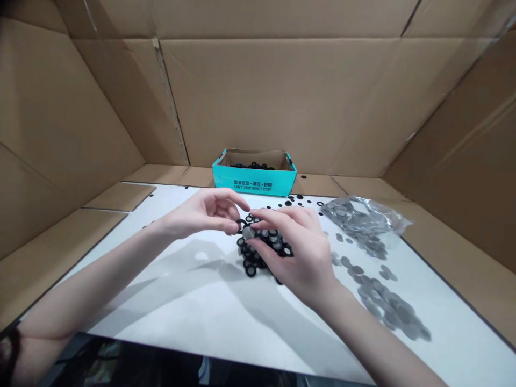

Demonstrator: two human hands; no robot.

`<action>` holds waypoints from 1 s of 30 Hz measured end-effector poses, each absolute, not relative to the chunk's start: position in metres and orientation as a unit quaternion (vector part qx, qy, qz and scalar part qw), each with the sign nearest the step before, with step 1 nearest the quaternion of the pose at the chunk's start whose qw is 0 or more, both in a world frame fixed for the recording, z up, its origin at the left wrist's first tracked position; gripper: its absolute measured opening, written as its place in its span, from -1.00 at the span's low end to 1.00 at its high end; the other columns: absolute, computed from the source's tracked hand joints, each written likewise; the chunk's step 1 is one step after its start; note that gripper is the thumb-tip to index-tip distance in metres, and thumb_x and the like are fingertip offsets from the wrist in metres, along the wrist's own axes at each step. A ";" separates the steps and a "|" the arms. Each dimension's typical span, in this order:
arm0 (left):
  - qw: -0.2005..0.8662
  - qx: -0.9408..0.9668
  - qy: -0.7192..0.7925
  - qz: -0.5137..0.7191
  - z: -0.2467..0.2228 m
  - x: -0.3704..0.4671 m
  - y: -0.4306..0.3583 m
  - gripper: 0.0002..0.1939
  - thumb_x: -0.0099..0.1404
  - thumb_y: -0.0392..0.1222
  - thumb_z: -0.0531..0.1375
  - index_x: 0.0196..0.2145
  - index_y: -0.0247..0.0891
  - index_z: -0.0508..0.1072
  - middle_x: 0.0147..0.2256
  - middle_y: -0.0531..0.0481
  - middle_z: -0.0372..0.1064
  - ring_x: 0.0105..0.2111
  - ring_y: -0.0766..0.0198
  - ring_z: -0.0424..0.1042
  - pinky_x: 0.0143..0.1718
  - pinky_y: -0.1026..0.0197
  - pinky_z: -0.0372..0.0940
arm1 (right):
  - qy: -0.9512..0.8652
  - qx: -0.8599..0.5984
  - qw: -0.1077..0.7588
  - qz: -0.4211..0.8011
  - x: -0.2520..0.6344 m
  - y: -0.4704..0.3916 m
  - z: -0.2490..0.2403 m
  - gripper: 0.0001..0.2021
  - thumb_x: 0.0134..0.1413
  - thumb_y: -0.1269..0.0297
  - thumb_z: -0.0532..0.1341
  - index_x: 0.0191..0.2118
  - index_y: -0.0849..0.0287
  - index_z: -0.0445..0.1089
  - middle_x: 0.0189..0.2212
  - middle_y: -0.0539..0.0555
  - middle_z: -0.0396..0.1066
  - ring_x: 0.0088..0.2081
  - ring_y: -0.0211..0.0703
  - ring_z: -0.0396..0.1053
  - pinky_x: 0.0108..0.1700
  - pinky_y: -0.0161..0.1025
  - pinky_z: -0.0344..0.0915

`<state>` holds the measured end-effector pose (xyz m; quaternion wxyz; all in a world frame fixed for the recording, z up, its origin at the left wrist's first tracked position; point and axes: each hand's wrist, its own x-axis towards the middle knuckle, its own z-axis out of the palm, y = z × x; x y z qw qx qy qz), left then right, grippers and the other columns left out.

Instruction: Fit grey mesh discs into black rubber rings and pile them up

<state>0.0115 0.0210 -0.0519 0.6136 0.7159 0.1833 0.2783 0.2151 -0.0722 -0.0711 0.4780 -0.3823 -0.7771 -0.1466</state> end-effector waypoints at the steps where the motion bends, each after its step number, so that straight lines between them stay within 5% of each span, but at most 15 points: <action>1: 0.616 0.715 0.179 0.278 -0.052 0.011 0.020 -0.64 0.10 -0.28 0.42 -0.15 -0.35 0.49 -0.47 0.05 0.45 -0.47 0.39 0.46 -0.41 0.34 0.36 | -0.777 -0.378 0.480 -0.153 0.212 -0.070 -0.070 -0.60 0.04 0.44 0.38 -0.02 -0.01 0.35 -0.38 -0.01 0.60 -0.30 -0.04 0.54 -0.19 -0.03 0.38; 8: 0.618 0.708 0.170 0.296 -0.050 0.009 0.017 -0.64 0.12 -0.27 0.42 -0.13 -0.34 0.48 -0.42 0.02 0.49 -0.42 0.36 0.50 -0.33 0.30 0.41 | -0.779 -0.349 0.481 -0.201 0.203 -0.061 -0.067 -0.62 0.04 0.49 0.36 -0.05 -0.01 0.37 -0.36 0.02 0.59 -0.30 -0.04 0.52 -0.23 -0.06 0.39; 14: 0.564 0.718 0.159 0.377 -0.046 0.008 0.011 -0.73 0.17 -0.31 0.39 -0.18 -0.33 0.46 -0.45 0.05 0.49 -0.44 0.39 0.51 -0.34 0.35 0.45 | -0.727 -0.403 0.554 0.033 0.194 -0.059 -0.067 -0.61 0.04 0.43 0.37 -0.02 0.00 0.35 -0.24 0.03 0.55 -0.21 -0.07 0.57 -0.11 -0.04 0.47; 20: 0.429 0.764 0.189 0.443 -0.041 0.006 0.002 -0.79 0.20 -0.26 0.37 -0.23 -0.32 0.47 -0.44 0.04 0.49 -0.44 0.38 0.51 -0.36 0.36 0.46 | -0.680 -0.415 0.595 0.105 0.183 -0.053 -0.058 -0.68 0.01 0.48 0.35 -0.14 -0.01 0.37 -0.44 -0.08 0.51 -0.36 -0.15 0.53 -0.14 -0.09 0.47; 30: 0.273 0.791 0.184 0.516 -0.030 0.000 -0.005 -0.79 0.23 -0.37 0.33 -0.17 -0.29 0.47 -0.35 0.06 0.51 -0.35 0.38 0.53 -0.26 0.34 0.47 | -0.704 -0.393 0.584 0.096 0.176 -0.043 -0.038 -0.72 -0.02 0.49 0.32 -0.19 0.04 0.35 -0.38 -0.10 0.50 -0.39 -0.20 0.48 -0.14 -0.09 0.37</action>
